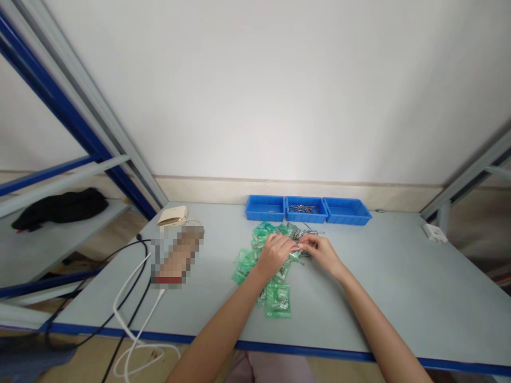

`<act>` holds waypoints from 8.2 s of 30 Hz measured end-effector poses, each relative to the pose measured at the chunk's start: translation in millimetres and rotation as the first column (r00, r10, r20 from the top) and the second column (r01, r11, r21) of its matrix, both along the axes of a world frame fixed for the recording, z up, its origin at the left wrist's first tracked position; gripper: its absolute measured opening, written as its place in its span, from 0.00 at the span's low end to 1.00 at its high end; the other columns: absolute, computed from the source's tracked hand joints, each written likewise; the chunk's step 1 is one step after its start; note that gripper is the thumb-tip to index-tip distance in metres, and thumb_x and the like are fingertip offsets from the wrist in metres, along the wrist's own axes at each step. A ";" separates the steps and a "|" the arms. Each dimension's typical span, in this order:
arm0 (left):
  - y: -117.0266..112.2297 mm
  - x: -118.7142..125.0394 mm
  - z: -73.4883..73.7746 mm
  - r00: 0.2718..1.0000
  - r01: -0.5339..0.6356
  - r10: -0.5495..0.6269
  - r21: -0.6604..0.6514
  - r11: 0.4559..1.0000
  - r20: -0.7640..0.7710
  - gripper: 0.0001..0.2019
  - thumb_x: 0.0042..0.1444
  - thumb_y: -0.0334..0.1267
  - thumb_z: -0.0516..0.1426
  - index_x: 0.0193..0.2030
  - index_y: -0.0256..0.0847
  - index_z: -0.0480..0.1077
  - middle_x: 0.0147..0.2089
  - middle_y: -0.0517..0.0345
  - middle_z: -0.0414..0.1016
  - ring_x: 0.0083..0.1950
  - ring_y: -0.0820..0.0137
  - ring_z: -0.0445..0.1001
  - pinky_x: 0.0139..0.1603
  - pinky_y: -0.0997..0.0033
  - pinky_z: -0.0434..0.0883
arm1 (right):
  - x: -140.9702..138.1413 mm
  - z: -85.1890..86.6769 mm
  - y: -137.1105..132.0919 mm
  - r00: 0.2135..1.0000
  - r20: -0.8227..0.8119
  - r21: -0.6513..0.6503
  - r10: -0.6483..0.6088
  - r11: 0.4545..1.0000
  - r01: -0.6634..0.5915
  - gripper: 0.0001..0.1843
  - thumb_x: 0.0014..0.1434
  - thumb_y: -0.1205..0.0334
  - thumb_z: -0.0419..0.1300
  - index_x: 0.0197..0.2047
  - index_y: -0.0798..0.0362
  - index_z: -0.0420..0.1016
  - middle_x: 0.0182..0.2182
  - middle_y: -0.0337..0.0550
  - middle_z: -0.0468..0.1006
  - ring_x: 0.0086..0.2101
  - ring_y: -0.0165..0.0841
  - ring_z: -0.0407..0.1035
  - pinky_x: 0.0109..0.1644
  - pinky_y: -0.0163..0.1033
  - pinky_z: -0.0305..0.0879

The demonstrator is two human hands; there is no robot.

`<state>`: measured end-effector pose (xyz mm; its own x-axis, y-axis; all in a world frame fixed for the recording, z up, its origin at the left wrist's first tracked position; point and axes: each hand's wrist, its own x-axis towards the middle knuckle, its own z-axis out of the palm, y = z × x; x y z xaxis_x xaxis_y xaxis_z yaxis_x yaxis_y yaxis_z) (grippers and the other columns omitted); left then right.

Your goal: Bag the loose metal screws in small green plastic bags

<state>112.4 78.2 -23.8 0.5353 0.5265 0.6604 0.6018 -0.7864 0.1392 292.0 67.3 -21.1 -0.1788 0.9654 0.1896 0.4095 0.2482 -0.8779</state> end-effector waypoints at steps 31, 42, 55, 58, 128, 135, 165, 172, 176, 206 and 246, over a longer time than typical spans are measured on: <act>5.9 -3.6 0.5 0.994 -0.016 0.029 0.127 0.992 -0.101 0.16 0.66 0.36 0.45 0.29 0.39 0.66 0.26 0.60 0.70 0.33 0.70 0.68 0.41 0.66 0.59 | 5.2 4.4 -10.0 0.978 0.204 0.194 -0.045 0.981 0.005 0.12 0.58 0.53 0.57 0.35 0.50 0.78 0.32 0.42 0.80 0.30 0.34 0.71 0.38 0.38 0.65; 4.4 -3.2 -7.5 0.980 -0.018 0.027 0.048 0.999 -0.197 0.16 0.67 0.40 0.44 0.32 0.38 0.66 0.28 0.59 0.72 0.34 0.70 0.70 0.41 0.67 0.61 | 1.1 6.5 -15.3 0.975 0.219 0.124 -0.032 0.992 0.005 0.18 0.60 0.46 0.52 0.33 0.50 0.75 0.26 0.41 0.77 0.24 0.33 0.67 0.32 0.38 0.63; 2.2 -4.9 -6.1 0.978 0.026 -0.014 0.052 0.998 -0.209 0.15 0.66 0.38 0.44 0.32 0.39 0.66 0.27 0.60 0.72 0.32 0.71 0.72 0.38 0.67 0.61 | 4.0 5.8 -13.5 0.998 0.048 0.056 -0.036 0.998 0.034 0.18 0.51 0.44 0.61 0.33 0.51 0.76 0.22 0.40 0.75 0.22 0.33 0.67 0.28 0.38 0.65; 2.7 -3.9 -8.5 0.978 0.035 -0.024 0.045 0.998 -0.206 0.13 0.66 0.38 0.45 0.34 0.39 0.66 0.29 0.60 0.73 0.33 0.71 0.72 0.38 0.68 0.61 | 4.1 6.7 -13.2 0.998 0.063 0.048 -0.020 0.999 0.017 0.19 0.53 0.43 0.58 0.29 0.52 0.76 0.22 0.41 0.75 0.23 0.33 0.67 0.29 0.38 0.65; 14.6 -11.2 -6.7 0.990 0.020 -0.029 -0.064 0.998 -0.135 0.10 0.62 0.43 0.52 0.43 0.39 0.68 0.44 0.57 0.73 0.45 0.69 0.72 0.42 0.69 0.65 | -17.9 -4.6 9.2 0.926 -0.359 -0.120 -0.120 0.989 0.081 0.23 0.41 0.44 0.67 0.31 0.52 0.70 0.28 0.40 0.76 0.23 0.30 0.70 0.25 0.34 0.63; 12.5 -11.5 -4.2 0.985 -0.017 0.014 -0.019 1.000 -0.171 0.12 0.65 0.38 0.48 0.36 0.39 0.70 0.37 0.58 0.72 0.38 0.71 0.71 0.38 0.70 0.64 | -5.6 -5.7 -2.4 0.996 -0.022 0.045 -0.081 0.996 0.082 0.20 0.51 0.42 0.60 0.32 0.52 0.72 0.27 0.42 0.77 0.26 0.33 0.70 0.31 0.38 0.66; 9.1 -6.1 -3.5 0.996 0.008 -0.027 -0.218 0.976 -0.083 0.13 0.66 0.42 0.46 0.38 0.39 0.67 0.35 0.58 0.75 0.37 0.71 0.73 0.40 0.71 0.67 | -3.7 -1.9 -7.8 0.986 0.133 0.078 -0.097 0.993 0.088 0.17 0.60 0.49 0.53 0.31 0.50 0.77 0.25 0.40 0.78 0.24 0.33 0.69 0.32 0.38 0.63; 9.9 -5.6 -3.6 0.998 -0.064 0.063 -0.246 0.967 -0.011 0.16 0.66 0.42 0.45 0.33 0.39 0.68 0.30 0.58 0.73 0.33 0.71 0.72 0.37 0.72 0.66 | -4.9 -2.3 -6.6 0.986 0.156 0.143 -0.068 0.989 0.045 0.15 0.58 0.52 0.57 0.45 0.48 0.75 0.37 0.41 0.79 0.29 0.32 0.70 0.34 0.37 0.64; 10.1 -6.8 -5.5 0.998 -0.059 0.062 -0.253 0.966 0.002 0.17 0.66 0.43 0.44 0.33 0.39 0.68 0.29 0.59 0.73 0.33 0.71 0.72 0.37 0.72 0.66 | -4.3 -2.8 -7.1 0.977 0.204 0.215 -0.059 0.977 0.015 0.13 0.59 0.52 0.56 0.37 0.49 0.77 0.35 0.42 0.80 0.33 0.35 0.72 0.40 0.39 0.65; 10.4 -15.5 -2.9 0.949 -0.137 0.243 -0.434 0.891 0.200 0.26 0.66 0.46 0.40 0.23 0.40 0.68 0.18 0.62 0.67 0.23 0.73 0.68 0.31 0.74 0.61 | -4.9 36.6 28.4 0.758 0.605 0.344 -0.244 0.939 0.028 0.19 0.65 0.50 0.48 0.39 0.47 0.78 0.34 0.39 0.81 0.34 0.31 0.72 0.36 0.33 0.60; 12.4 -16.2 -8.4 0.982 -0.139 0.174 -0.346 0.928 0.072 0.25 0.67 0.43 0.40 0.26 0.39 0.70 0.22 0.59 0.70 0.25 0.73 0.69 0.32 0.73 0.62 | 7.2 -10.6 33.4 0.742 0.644 0.335 -0.185 0.941 -0.055 0.04 0.59 0.63 0.58 0.32 0.52 0.72 0.33 0.44 0.75 0.39 0.38 0.64 0.41 0.40 0.52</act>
